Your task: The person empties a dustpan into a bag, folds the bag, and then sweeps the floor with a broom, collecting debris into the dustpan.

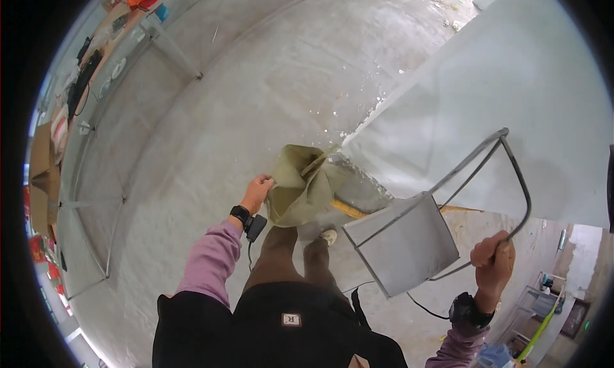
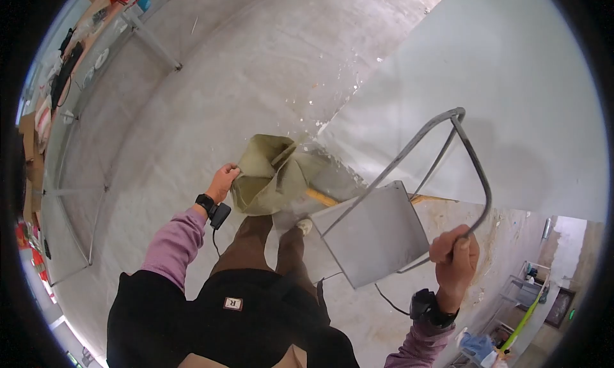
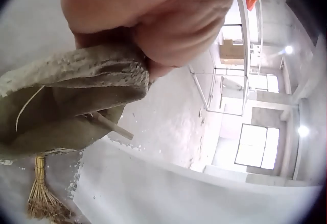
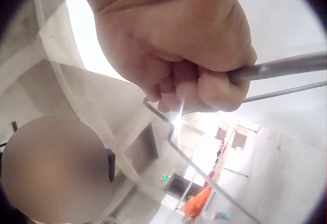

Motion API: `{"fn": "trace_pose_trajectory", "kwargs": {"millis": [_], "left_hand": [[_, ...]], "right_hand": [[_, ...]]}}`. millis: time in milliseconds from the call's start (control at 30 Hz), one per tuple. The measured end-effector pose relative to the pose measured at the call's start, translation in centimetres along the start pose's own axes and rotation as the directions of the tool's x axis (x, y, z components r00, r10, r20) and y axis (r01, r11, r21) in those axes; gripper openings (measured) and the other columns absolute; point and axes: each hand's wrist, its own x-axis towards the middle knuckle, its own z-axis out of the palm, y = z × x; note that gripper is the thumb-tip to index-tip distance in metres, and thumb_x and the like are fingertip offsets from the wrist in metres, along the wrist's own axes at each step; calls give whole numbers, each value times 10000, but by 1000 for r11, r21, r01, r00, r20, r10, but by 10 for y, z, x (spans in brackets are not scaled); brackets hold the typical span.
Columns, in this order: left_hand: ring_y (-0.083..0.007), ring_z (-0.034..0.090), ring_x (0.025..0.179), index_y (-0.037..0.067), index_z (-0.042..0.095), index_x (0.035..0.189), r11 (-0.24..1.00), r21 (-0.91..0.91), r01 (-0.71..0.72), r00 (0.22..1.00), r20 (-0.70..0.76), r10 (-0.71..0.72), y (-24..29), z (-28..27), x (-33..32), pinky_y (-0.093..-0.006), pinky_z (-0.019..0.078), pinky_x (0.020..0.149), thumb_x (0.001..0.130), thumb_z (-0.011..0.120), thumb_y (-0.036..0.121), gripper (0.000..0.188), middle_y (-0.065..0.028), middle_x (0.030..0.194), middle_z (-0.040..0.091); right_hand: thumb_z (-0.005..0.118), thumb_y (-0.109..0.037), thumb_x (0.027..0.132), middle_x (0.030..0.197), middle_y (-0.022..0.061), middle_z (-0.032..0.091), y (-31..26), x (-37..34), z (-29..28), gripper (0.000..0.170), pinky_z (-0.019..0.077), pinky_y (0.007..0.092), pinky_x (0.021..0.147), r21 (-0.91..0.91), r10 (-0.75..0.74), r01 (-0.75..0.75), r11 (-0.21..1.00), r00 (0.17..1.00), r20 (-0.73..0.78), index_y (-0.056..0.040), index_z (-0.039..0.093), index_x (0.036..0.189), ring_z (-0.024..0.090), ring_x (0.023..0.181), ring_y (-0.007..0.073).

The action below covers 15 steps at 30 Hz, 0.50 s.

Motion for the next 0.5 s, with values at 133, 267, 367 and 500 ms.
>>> {"fn": "trace_pose_trajectory", "kwargs": {"millis": [133,267,367,500], "left_hand": [[-94,504,686,0,570,962,999,42,-27,1000,-2,27,-7,1,-2,-236,412,606,808,543,181,239,-33,789,576],[-75,498,682,9,565,980,999,11,42,999,32,-43,-14,1,-11,-216,405,610,816,556,180,237,-16,787,562],[-72,498,675,8,565,983,999,-18,37,999,18,-37,-18,9,-23,-215,404,605,818,556,177,236,-11,782,565],[-71,496,673,4,565,984,999,14,36,997,63,-37,-17,14,-29,-216,401,595,821,558,180,240,-10,780,565]], "right_hand": [[382,-319,934,575,1,402,33,2,-12,326,269,230,451,-95,43,-61,994,982,-182,-53,448,756,336,486,81],[341,-298,947,574,8,406,66,9,-25,347,280,233,461,-47,52,-53,997,999,-15,-50,442,726,347,493,86],[321,-314,951,549,11,385,95,12,-31,388,276,244,456,-111,41,-46,993,998,-54,-62,416,671,328,484,87],[284,-343,954,566,11,380,147,22,-41,408,353,249,518,-266,64,-72,961,997,-37,-66,413,683,352,503,98]]}}
